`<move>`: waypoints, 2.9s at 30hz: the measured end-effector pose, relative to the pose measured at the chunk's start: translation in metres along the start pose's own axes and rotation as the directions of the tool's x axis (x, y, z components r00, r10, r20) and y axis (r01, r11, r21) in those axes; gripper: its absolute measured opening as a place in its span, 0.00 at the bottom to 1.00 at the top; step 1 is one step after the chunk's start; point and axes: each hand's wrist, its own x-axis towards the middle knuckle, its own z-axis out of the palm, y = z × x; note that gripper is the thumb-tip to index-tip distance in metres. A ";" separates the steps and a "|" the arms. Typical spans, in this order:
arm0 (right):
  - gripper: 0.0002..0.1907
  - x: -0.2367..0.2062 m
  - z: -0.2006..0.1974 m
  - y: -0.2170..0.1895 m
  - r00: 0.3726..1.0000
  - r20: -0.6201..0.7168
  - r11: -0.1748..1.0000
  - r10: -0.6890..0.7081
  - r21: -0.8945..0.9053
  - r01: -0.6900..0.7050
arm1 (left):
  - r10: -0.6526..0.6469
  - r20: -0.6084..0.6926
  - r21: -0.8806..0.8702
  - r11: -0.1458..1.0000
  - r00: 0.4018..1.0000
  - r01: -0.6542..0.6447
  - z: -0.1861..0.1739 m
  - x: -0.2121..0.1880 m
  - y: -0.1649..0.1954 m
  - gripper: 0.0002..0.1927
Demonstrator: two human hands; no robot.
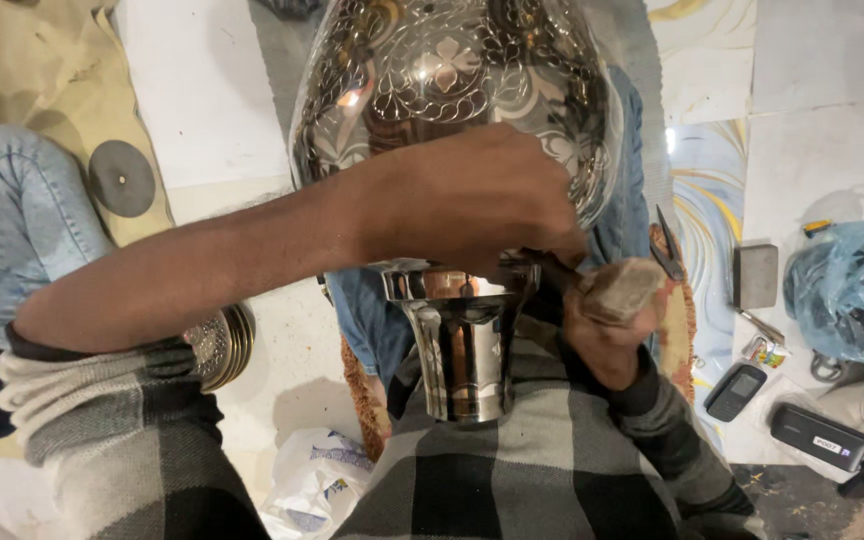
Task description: The person sits on the floor and uses a small chisel and hammer to engrave floral patterns on a large polished metal vessel. They repeatedly tap the chisel along the surface to create fine lines and then rotate the vessel to access new areas.
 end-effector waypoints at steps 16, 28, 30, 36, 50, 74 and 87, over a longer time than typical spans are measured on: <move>0.11 0.063 -0.025 -0.119 0.989 -0.087 0.859 0.119 -0.490 -0.146 | -0.315 -0.222 0.013 0.945 0.923 0.326 0.036 -0.041 0.021 0.27; 0.16 0.149 -0.076 -0.194 0.869 0.272 0.545 0.413 -0.839 0.004 | -0.432 -0.779 -0.188 0.852 0.455 0.488 0.102 -0.053 0.048 0.21; 0.17 0.165 -0.064 -0.209 0.836 0.326 0.527 0.442 -0.848 0.052 | -0.457 -0.814 -0.252 0.834 0.358 0.491 0.111 -0.054 0.057 0.24; 0.22 0.202 -0.020 -0.261 0.652 0.213 0.000 0.728 -0.950 0.311 | -0.387 -0.917 -0.269 0.781 0.098 0.563 0.141 -0.044 0.062 0.17; 0.10 0.103 0.005 -0.077 0.859 -0.244 0.892 0.451 0.146 -0.427 | -0.424 -0.795 -0.439 0.896 0.435 0.070 0.057 -0.042 0.046 0.21; 0.17 0.034 -0.020 -0.122 0.967 -0.115 0.842 0.229 -0.475 -0.256 | -0.213 -0.167 0.005 0.976 0.963 0.217 0.028 -0.022 0.016 0.27; 0.14 0.006 0.024 -0.062 0.980 -0.194 0.937 -0.032 -0.347 -0.038 | -0.148 0.162 0.081 0.987 0.976 0.137 0.007 -0.004 0.013 0.29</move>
